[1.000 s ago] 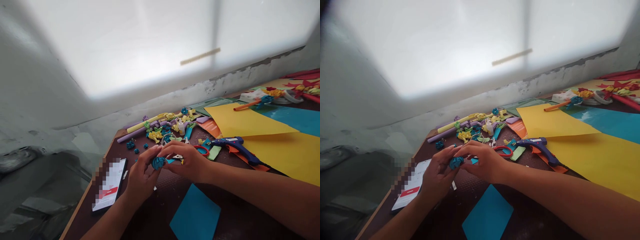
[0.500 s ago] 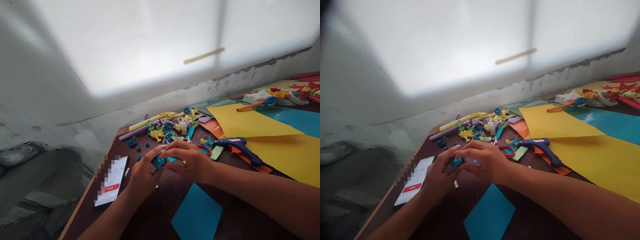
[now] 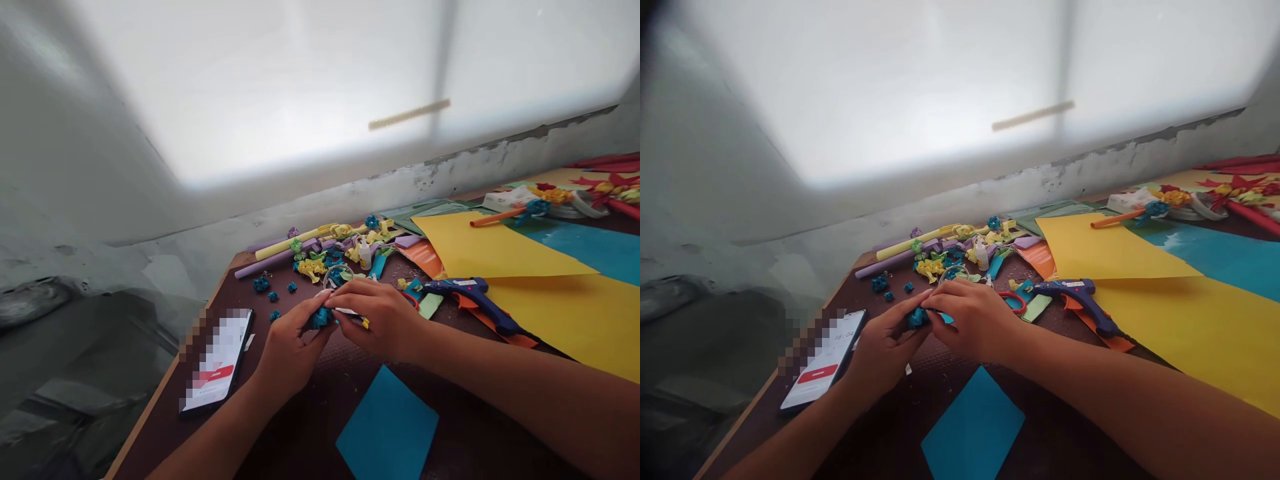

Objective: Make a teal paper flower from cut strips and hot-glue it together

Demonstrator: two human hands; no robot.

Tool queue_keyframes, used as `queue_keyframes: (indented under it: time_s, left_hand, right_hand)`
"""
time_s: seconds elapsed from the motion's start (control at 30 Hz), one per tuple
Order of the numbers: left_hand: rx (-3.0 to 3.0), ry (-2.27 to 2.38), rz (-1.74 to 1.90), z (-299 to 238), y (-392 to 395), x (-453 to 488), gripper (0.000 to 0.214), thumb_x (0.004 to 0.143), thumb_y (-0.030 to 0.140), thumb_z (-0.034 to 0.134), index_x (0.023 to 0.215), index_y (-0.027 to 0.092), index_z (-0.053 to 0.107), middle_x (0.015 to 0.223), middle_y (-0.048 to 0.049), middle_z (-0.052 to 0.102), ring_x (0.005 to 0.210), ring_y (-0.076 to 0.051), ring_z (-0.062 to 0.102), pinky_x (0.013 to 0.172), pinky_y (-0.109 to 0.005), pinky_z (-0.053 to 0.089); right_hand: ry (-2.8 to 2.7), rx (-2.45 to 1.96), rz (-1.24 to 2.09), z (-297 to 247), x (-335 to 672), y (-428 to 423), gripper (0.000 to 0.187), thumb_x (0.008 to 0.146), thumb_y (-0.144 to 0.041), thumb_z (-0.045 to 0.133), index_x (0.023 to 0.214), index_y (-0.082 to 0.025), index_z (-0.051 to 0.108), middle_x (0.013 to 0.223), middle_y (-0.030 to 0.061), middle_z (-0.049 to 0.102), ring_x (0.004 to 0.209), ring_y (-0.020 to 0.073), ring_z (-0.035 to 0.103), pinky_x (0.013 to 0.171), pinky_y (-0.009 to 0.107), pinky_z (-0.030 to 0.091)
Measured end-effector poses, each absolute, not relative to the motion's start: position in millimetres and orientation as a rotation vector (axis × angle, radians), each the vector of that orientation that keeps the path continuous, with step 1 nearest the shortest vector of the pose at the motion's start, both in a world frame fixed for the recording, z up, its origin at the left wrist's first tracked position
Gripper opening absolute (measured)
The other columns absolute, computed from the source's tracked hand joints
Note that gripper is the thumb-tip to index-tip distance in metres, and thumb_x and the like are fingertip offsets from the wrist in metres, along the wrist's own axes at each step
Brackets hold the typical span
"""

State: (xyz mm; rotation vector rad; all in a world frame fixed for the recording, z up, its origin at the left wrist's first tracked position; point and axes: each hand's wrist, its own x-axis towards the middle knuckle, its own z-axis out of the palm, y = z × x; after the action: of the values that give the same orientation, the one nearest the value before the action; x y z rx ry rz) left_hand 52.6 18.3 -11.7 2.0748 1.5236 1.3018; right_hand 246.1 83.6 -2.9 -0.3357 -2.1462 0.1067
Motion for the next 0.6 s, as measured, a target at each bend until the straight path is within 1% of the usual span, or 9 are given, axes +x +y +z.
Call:
queue_keyframes:
  time_s: [0.13, 0.3, 0.47, 0.6]
  left_hand:
    - [2.079, 1.558, 1.315, -9.3, 19.5, 54.4, 0.043, 0.089, 0.024, 0.066, 0.131, 0.014, 0.071, 0.129, -0.0107, 0.075, 0.113, -0.028, 0.074, 0.104, -0.039, 0.057]
    - [1.98, 1.552, 1.314, -7.6, 17.9, 55.6, 0.052, 0.082, 0.013, 0.065, 0.135, 0.018, 0.07, 0.135, -0.007, 0.072, 0.12, -0.03, 0.071, 0.106, -0.041, 0.056]
    - [1.862, 1.441, 1.259, -10.6, 19.1, 55.9, 0.059, 0.087, 0.02, 0.069, 0.145, 0.021, 0.061, 0.145, -0.0072, 0.065, 0.129, -0.032, 0.065, 0.112, -0.044, 0.052]
    - [1.766, 1.343, 1.268, -13.7, 21.7, 57.9, 0.06, 0.088, 0.02, 0.07, 0.147, 0.021, 0.058, 0.15, -0.0073, 0.06, 0.14, -0.033, 0.054, 0.119, -0.045, 0.044]
  right_hand:
    - [-2.22, -0.403, 0.076, -1.5, 243.9, 79.0, 0.017, 0.096, -0.021, 0.058, 0.103, -0.015, 0.073, 0.104, 0.0098, 0.076, 0.095, 0.0246, 0.071, 0.083, 0.038, 0.057]
    - [-2.253, -0.448, 0.018, -0.5, 243.2, 74.9, 0.027, 0.094, -0.03, 0.065, 0.113, -0.013, 0.07, 0.11, 0.011, 0.074, 0.099, 0.0268, 0.069, 0.086, 0.04, 0.057]
    - [-2.247, -0.502, -0.037, -0.8, 244.3, 77.3, 0.019, 0.095, -0.024, 0.061, 0.108, -0.014, 0.071, 0.105, 0.0104, 0.074, 0.097, 0.0263, 0.069, 0.084, 0.039, 0.057]
    - [-2.275, -0.512, -0.11, -1.1, 243.9, 77.3, 0.021, 0.094, -0.023, 0.061, 0.109, -0.014, 0.071, 0.106, 0.0106, 0.074, 0.099, 0.027, 0.068, 0.082, 0.039, 0.056]
